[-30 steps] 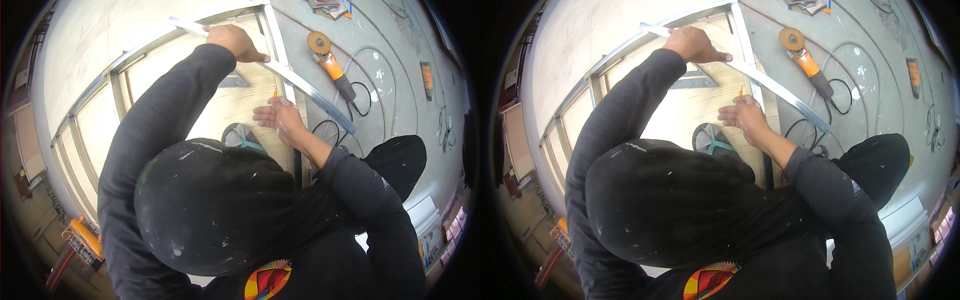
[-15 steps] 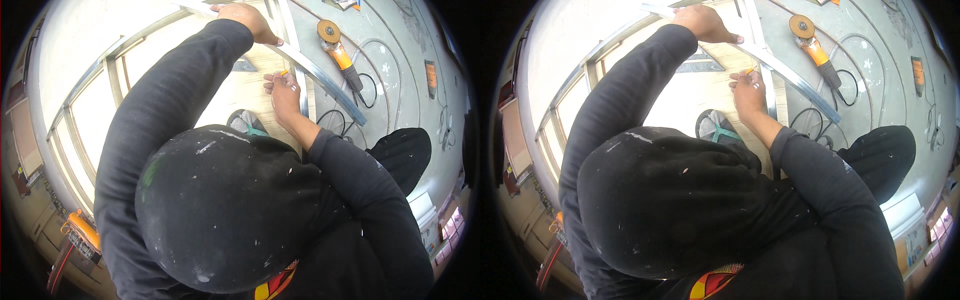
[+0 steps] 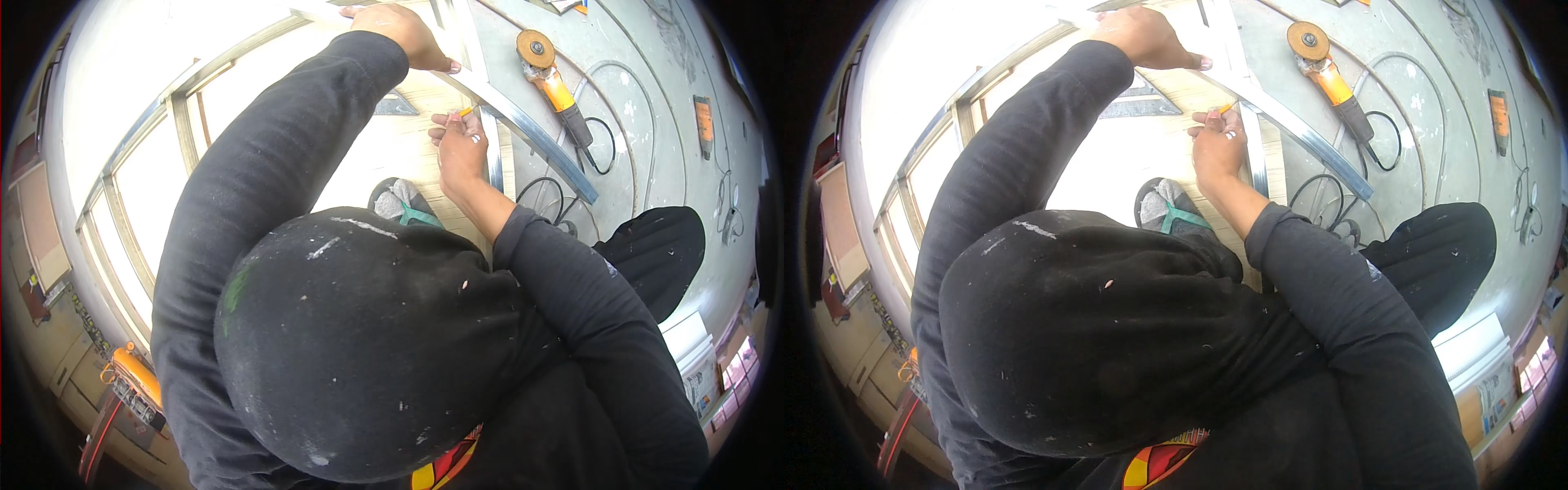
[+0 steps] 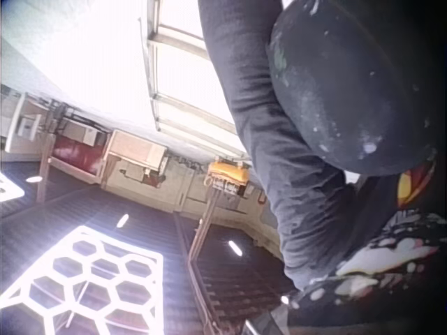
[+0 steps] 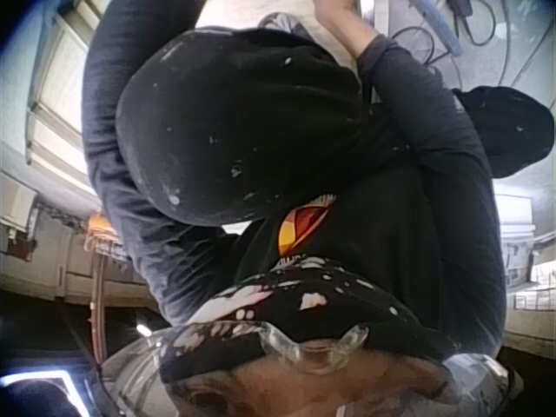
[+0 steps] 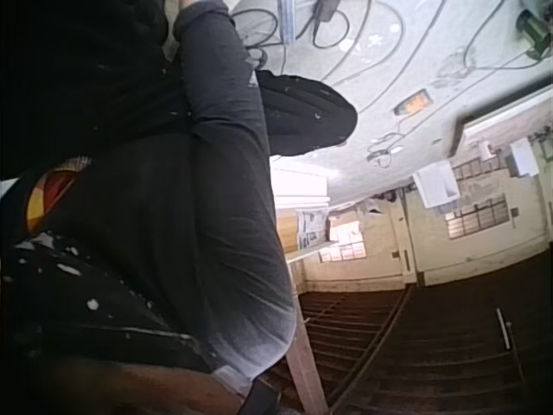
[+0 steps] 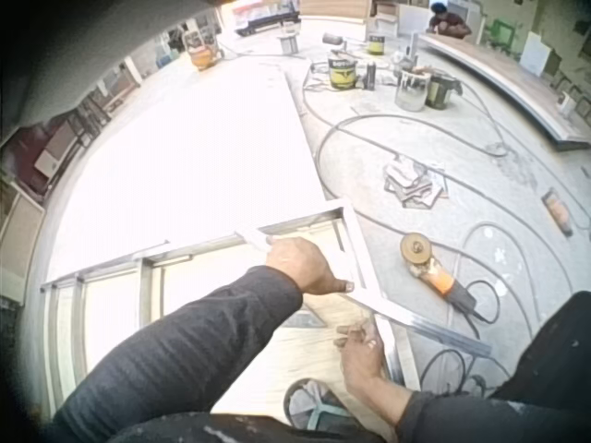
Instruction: Measuring and marking metal frame pieces on a plywood surface using a square and pencil.
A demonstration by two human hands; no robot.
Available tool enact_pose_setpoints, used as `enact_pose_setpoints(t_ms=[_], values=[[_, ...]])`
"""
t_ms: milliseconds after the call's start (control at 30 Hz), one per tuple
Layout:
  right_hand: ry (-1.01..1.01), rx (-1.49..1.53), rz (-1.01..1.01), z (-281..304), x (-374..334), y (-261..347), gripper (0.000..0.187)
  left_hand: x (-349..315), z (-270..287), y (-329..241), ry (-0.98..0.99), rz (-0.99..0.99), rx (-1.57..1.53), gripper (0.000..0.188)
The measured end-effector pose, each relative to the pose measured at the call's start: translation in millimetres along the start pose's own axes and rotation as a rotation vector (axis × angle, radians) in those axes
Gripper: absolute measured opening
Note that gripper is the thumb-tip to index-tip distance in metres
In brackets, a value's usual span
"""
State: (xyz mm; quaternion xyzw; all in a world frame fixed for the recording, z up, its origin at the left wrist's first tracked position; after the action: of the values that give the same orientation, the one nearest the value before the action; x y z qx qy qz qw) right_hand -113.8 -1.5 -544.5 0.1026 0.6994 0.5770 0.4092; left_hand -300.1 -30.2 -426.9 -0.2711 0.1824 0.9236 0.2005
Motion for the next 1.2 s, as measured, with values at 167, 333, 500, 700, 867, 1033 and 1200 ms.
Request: enact_pose_setpoints(t_ms=[167, 333, 500, 700, 867, 1033, 1200], values=[[-0.028, 0.02, -0.017, -1, 0, -1, 0.024, 0, 1, 1, 0.02, 0.008, -0.003, 0.093], [-0.011, 0.004, -0.003, 0, -1, -1, 0.023, 0, -1, 1, 0.029, 0.011, -0.006, 0.093], [-0.026, 0.039, -0.017, 2, 1, -3, 0.022, -7, 4, -1, -0.019, -0.037, -0.02, 0.086], [-0.034, 0.096, -0.044, -4, -2, 1, 0.021, 18, -22, 4, -0.137, -0.05, 0.011, 0.087], [-0.106, 0.234, -0.098, -6, -1, 3, 0.021, 16, -16, 0, -0.171, -0.058, 0.012, 0.087], [0.269, 0.117, -0.227, -11, -15, -2, 0.021, 7, -13, 4, -0.183, -0.044, -0.102, 0.088], [0.68, -0.269, -0.1, 0, -41, 15, 0.024, 5, -23, 12, -0.045, 0.018, -0.129, 0.088]])
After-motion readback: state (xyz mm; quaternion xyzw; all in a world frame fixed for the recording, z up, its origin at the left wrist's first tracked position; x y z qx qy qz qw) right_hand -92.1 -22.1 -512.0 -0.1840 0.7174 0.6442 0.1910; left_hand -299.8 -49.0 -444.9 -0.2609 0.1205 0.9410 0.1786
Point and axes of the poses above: each hand's wrist, its own x-axis towards the middle knuckle, its own z-axis out of the back of the hand, y = z × x, the point moved 6 cm from there along x, towards the middle knuckle, and after that the axes turned 13 degrees about z, right-handed, at the moved point
